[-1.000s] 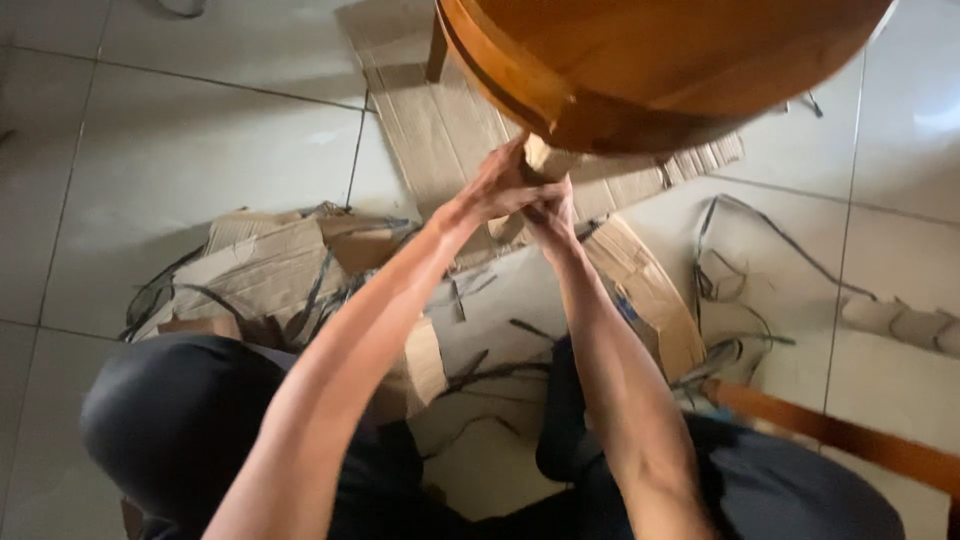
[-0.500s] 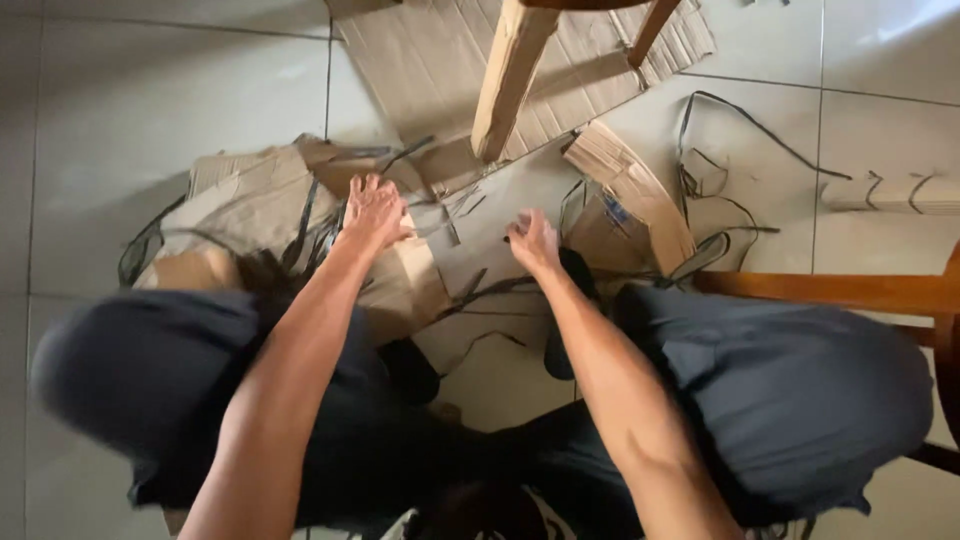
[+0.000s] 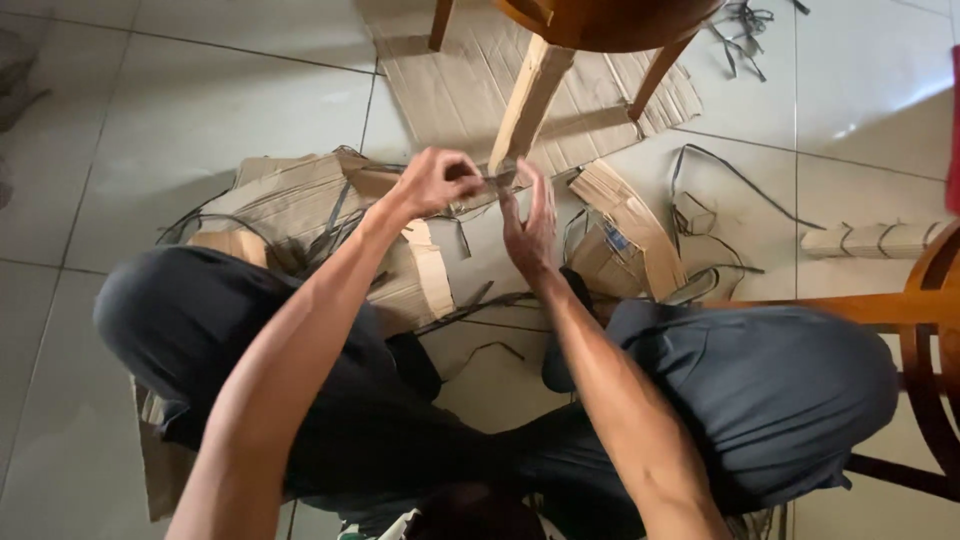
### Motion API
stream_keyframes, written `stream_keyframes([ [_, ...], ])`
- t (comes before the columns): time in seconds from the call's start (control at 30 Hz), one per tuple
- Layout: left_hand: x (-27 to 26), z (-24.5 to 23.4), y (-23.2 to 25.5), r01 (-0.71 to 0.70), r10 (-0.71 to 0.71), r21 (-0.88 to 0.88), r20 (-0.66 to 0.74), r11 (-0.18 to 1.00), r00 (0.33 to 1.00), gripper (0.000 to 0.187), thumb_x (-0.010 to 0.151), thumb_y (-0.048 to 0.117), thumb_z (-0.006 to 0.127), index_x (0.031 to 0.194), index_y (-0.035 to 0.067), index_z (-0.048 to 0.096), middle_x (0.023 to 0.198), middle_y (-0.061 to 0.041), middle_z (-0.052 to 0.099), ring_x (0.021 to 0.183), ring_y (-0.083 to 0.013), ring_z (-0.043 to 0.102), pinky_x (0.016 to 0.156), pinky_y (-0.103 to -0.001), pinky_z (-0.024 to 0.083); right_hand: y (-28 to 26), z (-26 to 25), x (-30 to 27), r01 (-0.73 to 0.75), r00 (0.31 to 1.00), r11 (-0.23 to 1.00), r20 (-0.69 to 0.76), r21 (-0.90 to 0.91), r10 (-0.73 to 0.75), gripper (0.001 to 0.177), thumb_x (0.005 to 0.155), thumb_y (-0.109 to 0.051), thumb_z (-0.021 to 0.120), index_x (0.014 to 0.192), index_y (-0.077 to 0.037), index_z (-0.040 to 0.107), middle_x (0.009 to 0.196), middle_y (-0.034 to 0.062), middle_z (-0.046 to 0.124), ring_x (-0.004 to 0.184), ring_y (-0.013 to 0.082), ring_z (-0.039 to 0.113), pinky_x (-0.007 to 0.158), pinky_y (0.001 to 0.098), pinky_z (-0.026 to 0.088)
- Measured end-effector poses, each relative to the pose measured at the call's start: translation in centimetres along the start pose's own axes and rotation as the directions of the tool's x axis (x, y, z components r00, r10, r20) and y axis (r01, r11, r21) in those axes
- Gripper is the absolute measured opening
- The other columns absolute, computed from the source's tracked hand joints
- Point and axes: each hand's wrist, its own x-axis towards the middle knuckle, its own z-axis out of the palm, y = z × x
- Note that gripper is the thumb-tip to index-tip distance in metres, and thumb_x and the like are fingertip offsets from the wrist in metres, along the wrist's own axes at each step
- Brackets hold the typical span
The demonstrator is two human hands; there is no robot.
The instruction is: Wrap a wooden table leg with cardboard and secure it with plastic ties
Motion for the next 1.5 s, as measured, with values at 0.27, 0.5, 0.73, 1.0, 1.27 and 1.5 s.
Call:
stream_keyframes([
  [0.27,-1.9,-5.8,6.3,-0.109,0.117,-0.06,0.141,0.992,0.983,0.004,0.087,0.017,0.072,0.089,0.018,0.076,0.08,0.0,0.076,0.075,-0.0114,0.067,0.078,-0.03,0.054,-4.2,-0.8,1.6,0.207,0.968,0.944,0.088,0.256,-0.236,0.049,0.107,-0.051,0.052,0.076,-0.017,0.066,0.056,0.0099,0.052,0.06,0.0186,0.052,0.059,0.0335,0.044],
  [0.5,-1.8,-14.1,5.8,-0.139,0.104,0.418,0.108,0.898,0.989,0.014,0.091,0.033,0.079,0.086,0.02,0.075,0.084,-0.004,0.076,0.083,-0.0276,0.073,0.082,-0.042,0.054,-3.4,-1.8,2.0,-0.091,0.92,0.734,0.339,0.673,-0.197,0.043,0.104,-0.046,0.062,0.087,-0.007,0.069,0.048,-0.0098,0.038,0.037,0.0012,0.037,0.037,0.0162,0.034],
  [0.73,0.2,-19.8,13.7,0.02,-0.089,0.736,0.056,0.677,0.994,0.014,0.1,0.029,0.073,0.104,0.018,0.08,0.092,-0.004,0.079,0.062,-0.0229,0.068,0.064,-0.042,0.058,4.1,-0.7,8.0,-0.306,0.945,0.24,0.262,0.921,0.198,0.019,0.088,-0.014,0.074,0.105,-0.006,0.069,0.099,0.0029,0.061,0.051,0.0049,0.047,0.035,0.0187,0.038],
  [1.0,8.4,-13.1,-0.2,0.069,-0.287,0.721,0.185,0.69,0.94,0.025,0.091,0.035,0.072,0.111,0.022,0.079,0.11,-0.011,0.079,0.11,-0.0382,0.072,0.095,-0.056,0.054,28.6,-1.4,15.8,-0.142,0.478,0.336,-0.233,0.931,0.847,0.097,0.097,-0.043,0.075,0.156,-0.02,0.001,0.161,0.0204,0.023,0.134,0.0435,0.055,0.114,0.0587,0.044],
  [1.27,18.5,-3.0,-1.0,-0.026,-0.004,0.247,0.121,0.969,0.993,0.069,0.102,0.011,0.051,0.164,0.023,0.022,0.155,-0.02,0.043,0.125,-0.052,0.054,0.101,-0.067,0.046,10.6,-4.7,23.6,-0.047,0.938,0.921,-0.301,0.387,0.174,0.014,0.092,-0.006,0.068,0.102,-0.007,0.078,0.089,0.01,0.075,0.079,0.0188,0.07,0.076,0.0336,0.056],
  [1.5,22.9,1.5,-2.0,-0.357,0.345,0.385,0.103,0.851,0.933,0.026,0.095,0.007,0.061,0.114,-0.008,0.07,0.105,-0.03,0.071,0.099,-0.0497,0.068,0.088,-0.058,0.055,22.0,1.0,29.5,-0.293,0.943,0.401,0.193,0.868,0.273,0.023,0.103,-0.014,0.055,0.122,-0.005,0.065,0.108,0.0142,0.065,0.098,0.0269,0.062,0.095,0.038,0.05],
])
